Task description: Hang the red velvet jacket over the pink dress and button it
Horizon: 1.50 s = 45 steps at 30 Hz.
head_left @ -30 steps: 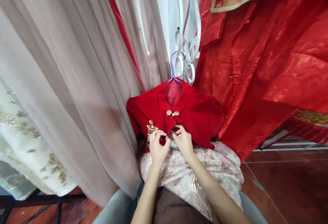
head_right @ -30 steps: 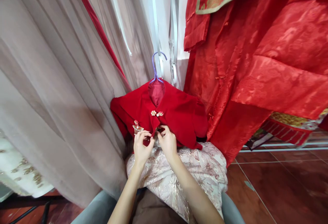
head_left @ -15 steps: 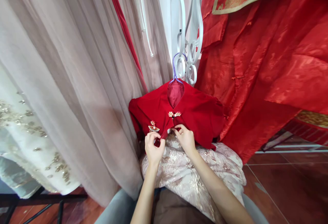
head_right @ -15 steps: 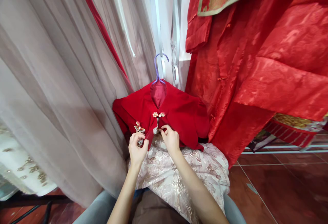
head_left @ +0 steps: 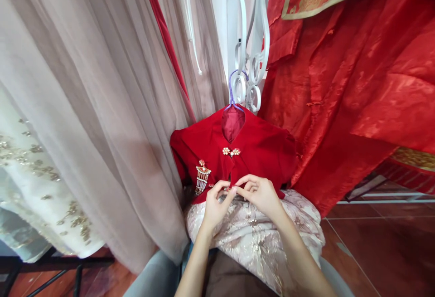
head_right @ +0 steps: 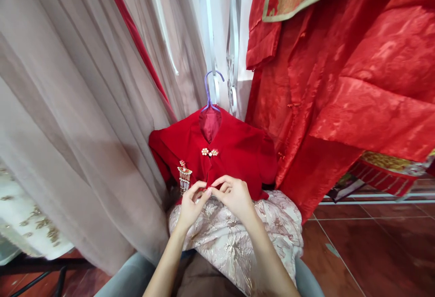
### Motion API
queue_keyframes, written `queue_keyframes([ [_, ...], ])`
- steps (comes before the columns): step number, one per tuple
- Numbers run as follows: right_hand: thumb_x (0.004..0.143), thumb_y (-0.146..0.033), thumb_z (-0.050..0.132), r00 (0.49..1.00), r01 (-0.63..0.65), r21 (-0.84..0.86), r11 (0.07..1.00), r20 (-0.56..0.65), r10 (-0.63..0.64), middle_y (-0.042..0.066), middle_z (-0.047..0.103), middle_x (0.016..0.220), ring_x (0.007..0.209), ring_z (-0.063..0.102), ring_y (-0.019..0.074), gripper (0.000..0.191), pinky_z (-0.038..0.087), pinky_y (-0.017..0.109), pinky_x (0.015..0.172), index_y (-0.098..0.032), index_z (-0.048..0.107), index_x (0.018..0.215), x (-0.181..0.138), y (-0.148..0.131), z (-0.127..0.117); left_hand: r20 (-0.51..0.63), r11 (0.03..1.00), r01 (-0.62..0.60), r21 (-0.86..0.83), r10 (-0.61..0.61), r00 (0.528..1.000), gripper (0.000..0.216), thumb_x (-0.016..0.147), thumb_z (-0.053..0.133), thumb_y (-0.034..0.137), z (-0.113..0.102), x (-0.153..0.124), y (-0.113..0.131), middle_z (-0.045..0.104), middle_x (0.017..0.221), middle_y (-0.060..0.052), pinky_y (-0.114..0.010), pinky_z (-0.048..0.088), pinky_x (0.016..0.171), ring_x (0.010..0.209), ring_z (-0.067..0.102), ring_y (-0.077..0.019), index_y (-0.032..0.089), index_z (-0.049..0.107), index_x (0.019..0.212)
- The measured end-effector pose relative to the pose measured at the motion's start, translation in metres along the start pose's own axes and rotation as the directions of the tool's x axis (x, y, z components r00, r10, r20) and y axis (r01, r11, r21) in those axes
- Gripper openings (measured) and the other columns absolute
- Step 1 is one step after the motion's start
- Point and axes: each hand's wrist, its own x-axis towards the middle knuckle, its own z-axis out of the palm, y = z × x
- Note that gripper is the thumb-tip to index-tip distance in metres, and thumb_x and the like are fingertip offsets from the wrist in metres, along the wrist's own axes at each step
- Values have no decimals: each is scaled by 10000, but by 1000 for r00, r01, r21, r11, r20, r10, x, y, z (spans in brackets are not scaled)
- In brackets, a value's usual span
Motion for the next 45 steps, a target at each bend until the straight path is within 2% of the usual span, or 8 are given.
queue_keyframes([
  [5, 679, -400, 740, 993, -76, -58, 995, 84, 81, -23, 607, 513, 451, 522, 112, 232, 407, 216, 452, -183, 704, 751, -20, -12, -15, 74, 991, -130, 12, 128, 989, 365, 872, 514, 429, -6, -2, 13, 594, 1047, -114, -358, 432, 916, 1028, 562, -241, 163, 615, 644],
  [11, 722, -349, 706, 995, -15, -54, 998, 99, 20, -17, 625, 570, 503, 557, 113, 171, 438, 207, 467, -189, 701, 785, -26, -18, -20, 227, 995, -27, -91, 47, 973, 336, 774, 617, 502, 2, -6, 25, 554, 790, -35, -282, 456, 718, 755, 537, -169, 183, 517, 735],
  [17, 766, -316, 658, 976, 203, -43, 978, -71, -205, 41, 670, 822, 705, 658, 151, 129, 573, 245, 600, -194, 684, 796, -4, -1, 23, -127, 975, 68, -212, -96, 987, 311, 804, 566, 474, -2, -4, -3, 479, 713, 12, -224, 475, 616, 649, 510, -113, 187, 481, 721],
  [20, 754, -296, 665, 955, 275, -33, 961, -102, -277, 30, 669, 788, 721, 671, 155, 109, 600, 298, 718, -189, 669, 774, 12, 9, 37, -336, 979, 103, -177, -159, 929, 295, 828, 523, 469, -13, 3, -15, 539, 741, -6, -243, 516, 602, 638, 565, -121, 181, 519, 768],
  [24, 736, -270, 668, 945, 289, -75, 954, -134, -297, 18, 691, 762, 703, 682, 161, 80, 602, 311, 715, -194, 644, 750, 25, 14, 43, -570, 996, 52, 66, -6, 821, 261, 774, 623, 412, -30, 18, -20, 602, 855, -42, -251, 535, 662, 745, 616, -140, 177, 559, 866],
  [34, 793, -260, 615, 943, 321, -48, 946, -77, -324, 3, 705, 760, 699, 692, 152, 65, 593, 292, 711, -201, 605, 767, 38, 13, 46, -562, 956, -26, 291, 193, 804, 205, 798, 626, 362, -30, 38, -16, 615, 864, -28, -232, 532, 683, 792, 632, -134, 191, 549, 883],
  [40, 793, -270, 630, 945, 318, 4, 948, -75, -317, 0, 698, 752, 693, 689, 145, 82, 595, 279, 702, -194, 602, 780, 31, 7, 44, -519, 968, -74, 240, 193, 833, 253, 769, 667, 350, -32, 41, -14, 617, 837, -19, -234, 540, 669, 741, 630, -121, 187, 533, 910],
  [45, 784, -285, 660, 947, 307, 143, 941, 50, -317, 14, 715, 801, 740, 686, 146, 112, 596, 257, 679, -187, 668, 839, 18, -7, 37, -539, 976, -140, 168, 210, 816, 193, 762, 685, 324, -32, 39, -9, 637, 788, -15, -220, 526, 699, 732, 628, -114, 169, 600, 839],
])
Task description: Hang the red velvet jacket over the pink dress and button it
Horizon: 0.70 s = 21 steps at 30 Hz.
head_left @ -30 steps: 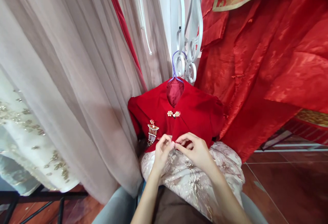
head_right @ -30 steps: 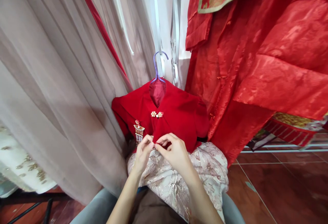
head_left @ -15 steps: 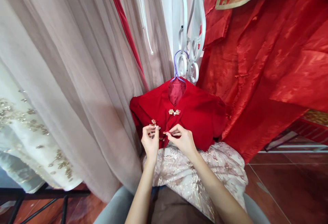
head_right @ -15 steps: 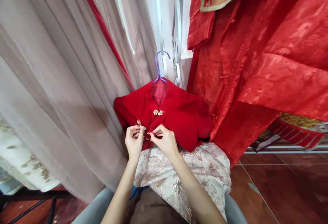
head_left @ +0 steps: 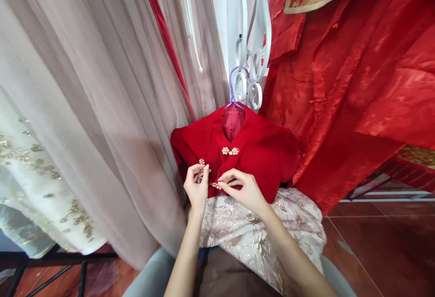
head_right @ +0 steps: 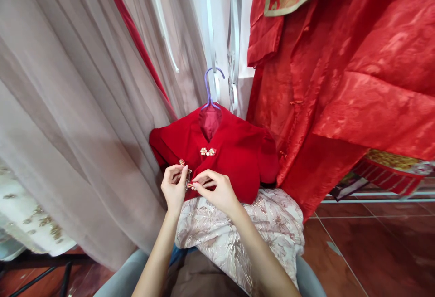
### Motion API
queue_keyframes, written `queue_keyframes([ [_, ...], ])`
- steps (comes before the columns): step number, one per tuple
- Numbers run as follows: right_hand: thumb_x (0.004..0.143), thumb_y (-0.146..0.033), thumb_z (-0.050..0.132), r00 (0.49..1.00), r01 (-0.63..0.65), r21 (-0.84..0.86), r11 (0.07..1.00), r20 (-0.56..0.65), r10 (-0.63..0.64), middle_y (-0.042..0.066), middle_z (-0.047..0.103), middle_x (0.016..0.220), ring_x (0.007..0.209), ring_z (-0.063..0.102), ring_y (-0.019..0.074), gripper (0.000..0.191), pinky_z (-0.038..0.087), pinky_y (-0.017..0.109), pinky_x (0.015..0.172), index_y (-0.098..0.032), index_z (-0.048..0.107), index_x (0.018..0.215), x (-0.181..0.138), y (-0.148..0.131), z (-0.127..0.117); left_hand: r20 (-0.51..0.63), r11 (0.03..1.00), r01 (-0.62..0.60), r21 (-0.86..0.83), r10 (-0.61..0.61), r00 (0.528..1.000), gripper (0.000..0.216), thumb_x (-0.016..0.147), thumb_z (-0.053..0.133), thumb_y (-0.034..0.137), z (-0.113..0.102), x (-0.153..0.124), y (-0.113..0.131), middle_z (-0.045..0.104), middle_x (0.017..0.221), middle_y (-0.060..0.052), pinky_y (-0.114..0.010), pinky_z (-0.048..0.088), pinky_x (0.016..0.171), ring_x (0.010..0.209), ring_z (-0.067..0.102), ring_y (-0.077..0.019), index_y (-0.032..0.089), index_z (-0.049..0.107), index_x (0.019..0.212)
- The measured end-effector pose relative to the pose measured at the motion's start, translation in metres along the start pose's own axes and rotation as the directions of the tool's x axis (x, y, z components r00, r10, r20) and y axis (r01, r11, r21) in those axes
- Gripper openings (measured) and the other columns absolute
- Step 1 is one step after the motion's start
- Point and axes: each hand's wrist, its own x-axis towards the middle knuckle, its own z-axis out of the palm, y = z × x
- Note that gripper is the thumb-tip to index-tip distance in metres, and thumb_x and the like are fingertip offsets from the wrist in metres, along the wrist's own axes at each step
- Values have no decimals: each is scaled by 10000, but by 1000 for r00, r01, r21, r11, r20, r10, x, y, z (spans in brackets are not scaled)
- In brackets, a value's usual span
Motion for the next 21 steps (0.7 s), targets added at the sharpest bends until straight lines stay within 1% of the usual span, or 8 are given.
queue_keyframes([
  [3, 803, -299, 655, 999, 41, 37, 998, 5, -41, 28, 719, 872, 792, 685, 150, 156, 596, 265, 717, -195, 700, 910, 7, -4, 3, 9, 993, 67, -98, -67, 998, 206, 722, 717, 335, -2, 1, 5, 661, 768, -25, -219, 526, 681, 721, 630, -125, 154, 647, 791],
  [6, 834, -274, 618, 989, 141, -21, 990, -34, -141, 34, 707, 903, 809, 671, 144, 157, 587, 260, 740, -202, 710, 940, 24, 4, 13, 18, 966, 180, -185, -180, 984, 259, 685, 743, 364, -3, 4, 7, 686, 791, -37, -239, 541, 703, 745, 646, -141, 145, 676, 805],
  [9, 860, -246, 579, 982, 182, -73, 981, -38, -185, 33, 697, 895, 786, 669, 136, 154, 585, 256, 744, -202, 713, 923, 39, 15, 21, 30, 922, 285, -262, -288, 957, 303, 715, 709, 424, -4, 6, 7, 687, 779, -33, -258, 557, 732, 743, 657, -139, 138, 683, 809],
  [11, 862, -233, 574, 981, 187, -91, 978, -27, -190, 33, 695, 888, 780, 671, 136, 154, 586, 254, 741, -199, 712, 922, 44, 20, 23, 42, 895, 327, -304, -330, 943, 337, 752, 664, 464, -4, 7, 7, 686, 768, -37, -270, 563, 745, 739, 663, -138, 130, 685, 795],
  [13, 862, -230, 576, 981, 192, -97, 977, -14, -194, 31, 693, 887, 780, 673, 137, 151, 586, 254, 738, -200, 711, 924, 45, 22, 23, 53, 877, 344, -334, -347, 936, 355, 761, 650, 475, -4, 6, 7, 698, 796, -50, -279, 567, 752, 744, 669, -140, 125, 694, 802],
  [15, 865, -234, 575, 980, 197, -104, 975, -13, -200, 28, 690, 895, 777, 674, 136, 151, 587, 256, 742, -207, 710, 927, 43, 23, 22, 63, 879, 340, -334, -340, 938, 336, 733, 688, 444, -4, 5, 8, 714, 849, -62, -289, 566, 771, 772, 675, -149, 126, 707, 841],
  [18, 867, -229, 573, 977, 206, -134, 969, -23, -210, 25, 685, 899, 771, 671, 133, 151, 585, 263, 753, -211, 709, 931, 41, 23, 21, 89, 902, 324, -286, -312, 946, 322, 663, 762, 355, -6, 2, 10, 731, 906, -70, -310, 556, 823, 840, 684, -175, 137, 720, 896],
  [21, 852, -221, 588, 973, 214, -149, 965, -53, -223, 30, 678, 894, 786, 663, 134, 139, 586, 268, 766, -203, 703, 928, 41, 24, 24, 102, 924, 298, -239, -281, 954, 314, 648, 770, 313, -8, 1, 11, 740, 944, -78, -343, 536, 890, 915, 684, -204, 144, 734, 910],
])
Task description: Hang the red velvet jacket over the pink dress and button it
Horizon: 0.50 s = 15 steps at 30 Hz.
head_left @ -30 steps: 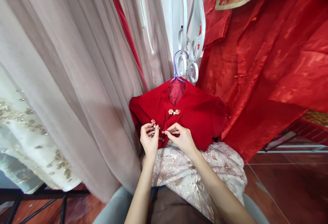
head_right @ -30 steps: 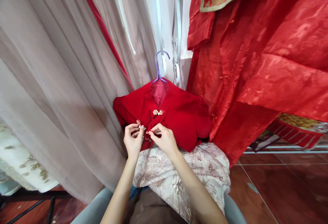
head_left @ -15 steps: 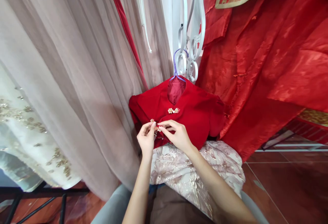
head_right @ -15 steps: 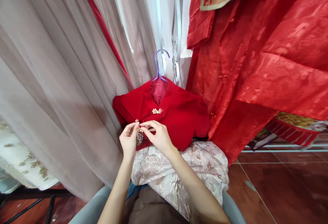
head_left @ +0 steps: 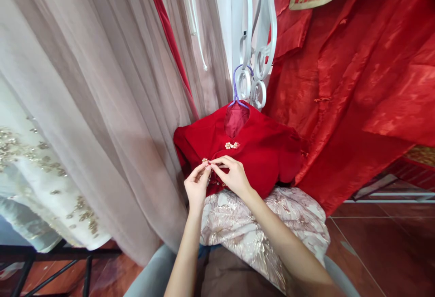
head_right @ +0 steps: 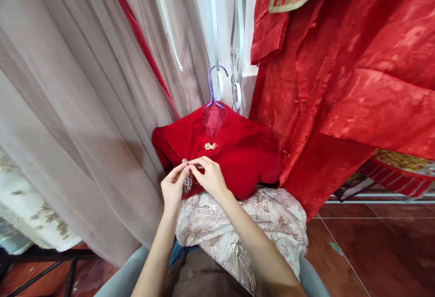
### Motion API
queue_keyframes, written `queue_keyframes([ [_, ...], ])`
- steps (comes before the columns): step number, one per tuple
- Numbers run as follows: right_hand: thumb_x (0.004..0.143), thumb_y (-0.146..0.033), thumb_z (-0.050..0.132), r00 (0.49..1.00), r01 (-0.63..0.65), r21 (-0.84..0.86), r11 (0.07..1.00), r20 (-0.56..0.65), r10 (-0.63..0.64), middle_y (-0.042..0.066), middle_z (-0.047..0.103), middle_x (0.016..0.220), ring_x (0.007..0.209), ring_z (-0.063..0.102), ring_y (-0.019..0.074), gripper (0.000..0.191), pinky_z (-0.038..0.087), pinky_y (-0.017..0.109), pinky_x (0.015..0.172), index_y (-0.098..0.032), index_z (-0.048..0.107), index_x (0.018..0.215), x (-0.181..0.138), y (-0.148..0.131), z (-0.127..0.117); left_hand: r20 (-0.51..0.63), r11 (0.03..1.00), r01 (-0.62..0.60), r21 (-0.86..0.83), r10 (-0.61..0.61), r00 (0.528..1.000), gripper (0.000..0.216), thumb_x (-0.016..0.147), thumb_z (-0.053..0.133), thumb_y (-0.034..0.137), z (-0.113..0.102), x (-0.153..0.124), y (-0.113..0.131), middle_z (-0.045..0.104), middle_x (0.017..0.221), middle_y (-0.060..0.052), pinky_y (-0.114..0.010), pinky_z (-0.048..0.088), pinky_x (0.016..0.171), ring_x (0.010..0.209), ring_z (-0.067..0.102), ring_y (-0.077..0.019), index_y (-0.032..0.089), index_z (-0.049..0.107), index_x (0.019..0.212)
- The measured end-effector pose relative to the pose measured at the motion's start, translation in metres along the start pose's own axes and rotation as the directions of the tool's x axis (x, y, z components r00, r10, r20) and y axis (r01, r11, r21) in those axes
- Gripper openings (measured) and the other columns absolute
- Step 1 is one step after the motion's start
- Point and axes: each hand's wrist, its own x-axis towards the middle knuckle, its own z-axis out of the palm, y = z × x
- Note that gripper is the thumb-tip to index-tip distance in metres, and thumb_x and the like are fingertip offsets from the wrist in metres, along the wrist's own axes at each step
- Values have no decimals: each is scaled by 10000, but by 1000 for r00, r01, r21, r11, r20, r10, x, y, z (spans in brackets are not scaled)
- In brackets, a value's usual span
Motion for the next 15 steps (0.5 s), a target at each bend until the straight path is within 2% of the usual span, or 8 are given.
queue_keyframes([
  [3, 832, -217, 603, 999, -22, 30, 999, -32, 23, 33, 670, 888, 804, 658, 135, 121, 590, 269, 774, -194, 695, 907, 1, 0, 3, 21, 998, -48, 42, 47, 999, 291, 666, 752, 303, -2, 0, 1, 741, 972, -79, -357, 516, 937, 969, 677, -216, 153, 744, 915],
  [8, 801, -202, 602, 995, -77, 98, 992, -53, 82, 28, 681, 904, 839, 664, 144, 92, 582, 295, 797, -196, 657, 875, 5, 3, 7, 32, 992, -74, 99, 71, 997, 284, 654, 750, 315, -2, 2, -1, 752, 889, -73, -356, 557, 856, 847, 703, -212, 153, 756, 888],
  [12, 775, -206, 615, 994, -89, 156, 984, -41, 97, 19, 660, 878, 791, 656, 140, 98, 574, 296, 770, -195, 594, 870, 8, 9, 7, 31, 997, -34, 76, 32, 999, 279, 630, 762, 307, -1, 8, -1, 753, 855, -73, -354, 569, 826, 806, 707, -212, 142, 758, 855],
  [15, 766, -225, 620, 994, -100, 189, 977, -35, 108, 13, 632, 874, 774, 645, 133, 145, 568, 280, 740, -199, 547, 888, 9, 11, 6, 80, 999, 29, 37, -32, 996, 289, 624, 767, 323, -1, 14, 2, 752, 845, -76, -360, 574, 816, 784, 708, -211, 130, 754, 839],
])
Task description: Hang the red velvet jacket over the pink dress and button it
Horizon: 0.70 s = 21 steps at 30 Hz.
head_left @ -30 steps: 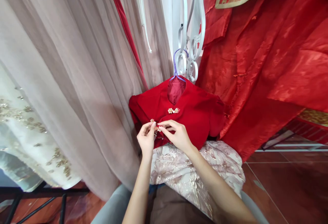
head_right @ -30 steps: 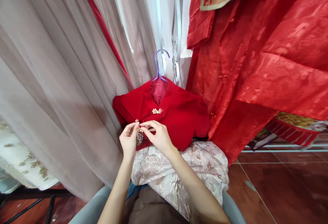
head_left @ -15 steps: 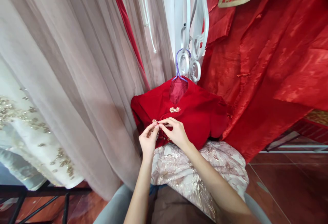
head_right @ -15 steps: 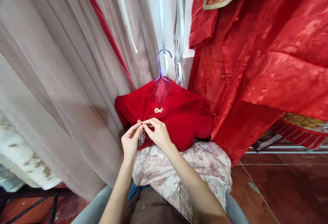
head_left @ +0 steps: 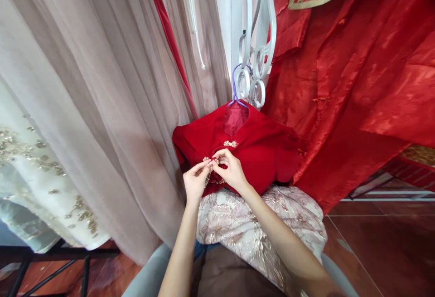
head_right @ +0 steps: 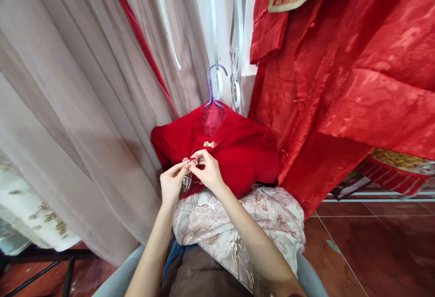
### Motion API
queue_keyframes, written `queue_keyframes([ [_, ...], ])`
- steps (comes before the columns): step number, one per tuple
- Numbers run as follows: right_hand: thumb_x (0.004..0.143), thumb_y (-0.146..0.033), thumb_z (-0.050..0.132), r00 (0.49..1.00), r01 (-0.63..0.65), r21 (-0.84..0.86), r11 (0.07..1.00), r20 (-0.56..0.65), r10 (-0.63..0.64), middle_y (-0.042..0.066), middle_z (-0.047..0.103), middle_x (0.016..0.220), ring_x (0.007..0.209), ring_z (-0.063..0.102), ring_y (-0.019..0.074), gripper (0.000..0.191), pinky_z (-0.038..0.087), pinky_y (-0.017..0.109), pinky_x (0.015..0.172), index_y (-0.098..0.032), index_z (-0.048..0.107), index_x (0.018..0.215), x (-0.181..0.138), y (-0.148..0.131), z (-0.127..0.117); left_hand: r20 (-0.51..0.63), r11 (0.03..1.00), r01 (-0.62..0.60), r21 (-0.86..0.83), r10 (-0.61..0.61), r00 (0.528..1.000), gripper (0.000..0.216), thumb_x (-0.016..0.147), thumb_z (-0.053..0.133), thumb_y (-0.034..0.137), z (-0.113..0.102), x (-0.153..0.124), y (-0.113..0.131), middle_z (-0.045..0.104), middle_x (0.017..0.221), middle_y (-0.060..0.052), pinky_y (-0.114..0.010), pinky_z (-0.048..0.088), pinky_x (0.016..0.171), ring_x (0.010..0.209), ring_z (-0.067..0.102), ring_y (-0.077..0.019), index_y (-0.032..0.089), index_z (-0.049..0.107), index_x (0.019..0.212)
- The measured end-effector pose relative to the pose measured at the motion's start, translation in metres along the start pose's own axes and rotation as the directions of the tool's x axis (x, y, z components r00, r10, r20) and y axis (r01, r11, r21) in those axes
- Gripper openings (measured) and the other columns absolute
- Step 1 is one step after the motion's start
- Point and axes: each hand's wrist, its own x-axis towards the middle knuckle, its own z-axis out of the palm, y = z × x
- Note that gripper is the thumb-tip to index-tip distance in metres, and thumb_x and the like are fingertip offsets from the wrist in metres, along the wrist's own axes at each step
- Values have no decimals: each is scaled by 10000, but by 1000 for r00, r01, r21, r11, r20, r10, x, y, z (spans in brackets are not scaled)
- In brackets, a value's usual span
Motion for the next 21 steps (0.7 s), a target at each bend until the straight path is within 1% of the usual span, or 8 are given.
queue_keyframes([
  [3, 762, -232, 612, 1000, 9, -21, 1000, 7, -9, 12, 617, 904, 799, 637, 129, 186, 558, 275, 757, -209, 524, 925, 1, 0, -1, 66, 998, 49, -31, -47, 997, 305, 618, 779, 339, -2, 4, 4, 749, 840, -77, -347, 581, 793, 763, 706, -197, 122, 735, 828],
  [6, 769, -244, 605, 1000, -2, -4, 1000, 28, 2, 13, 620, 905, 814, 642, 130, 187, 557, 278, 773, -212, 524, 935, -1, -2, -3, 87, 998, 44, -35, -41, 995, 352, 619, 788, 359, -4, 2, 4, 727, 740, -52, -300, 586, 700, 669, 693, -164, 122, 682, 856],
  [7, 773, -254, 608, 999, -19, 18, 1000, 38, 18, 15, 631, 905, 821, 649, 133, 181, 558, 283, 784, -212, 530, 931, -3, -2, -5, 59, 999, 26, -30, -24, 998, 365, 613, 792, 365, -6, 0, 2, 709, 693, -35, -276, 580, 654, 621, 679, -150, 127, 658, 856],
  [10, 794, -292, 609, 992, -108, 53, 993, 68, 104, 41, 677, 945, 870, 674, 152, 164, 554, 307, 833, -203, 574, 928, -18, -4, -14, -95, 999, -42, 30, 44, 994, 346, 624, 780, 393, -11, -10, -11, 657, 626, 0, -229, 544, 563, 546, 634, -121, 146, 608, 796],
  [12, 815, -303, 587, 981, -184, -13, 983, 60, 184, 53, 700, 936, 852, 686, 163, 147, 567, 305, 789, -197, 609, 914, -34, -3, -21, -122, 995, -28, 99, 40, 992, 323, 663, 739, 433, -14, -20, -23, 649, 626, -9, -238, 536, 563, 551, 627, -127, 147, 617, 750],
  [16, 836, -285, 533, 956, -292, -230, 928, -73, 283, 52, 711, 832, 705, 687, 168, 139, 567, 274, 610, -194, 634, 864, -70, 7, -28, -24, 955, 28, 294, -21, 999, 288, 707, 678, 442, -15, -39, -51, 690, 681, -51, -273, 525, 616, 630, 649, -169, 155, 676, 730],
  [18, 827, -262, 537, 949, -314, -311, 897, -128, 288, 48, 705, 821, 662, 679, 163, 131, 556, 275, 605, -193, 630, 886, -82, 14, -25, -56, 921, 18, 389, 4, 998, 239, 711, 669, 406, -12, -45, -62, 702, 720, -55, -279, 514, 635, 651, 653, -177, 168, 674, 733],
  [21, 807, -237, 562, 955, -296, -405, 865, -140, 262, 26, 678, 796, 577, 641, 141, 148, 533, 270, 602, -192, 618, 937, -90, 24, -18, -132, 890, 17, 456, 49, 990, 175, 700, 660, 352, -6, -49, -73, 683, 708, -37, -287, 507, 650, 649, 654, -182, 182, 619, 706],
])
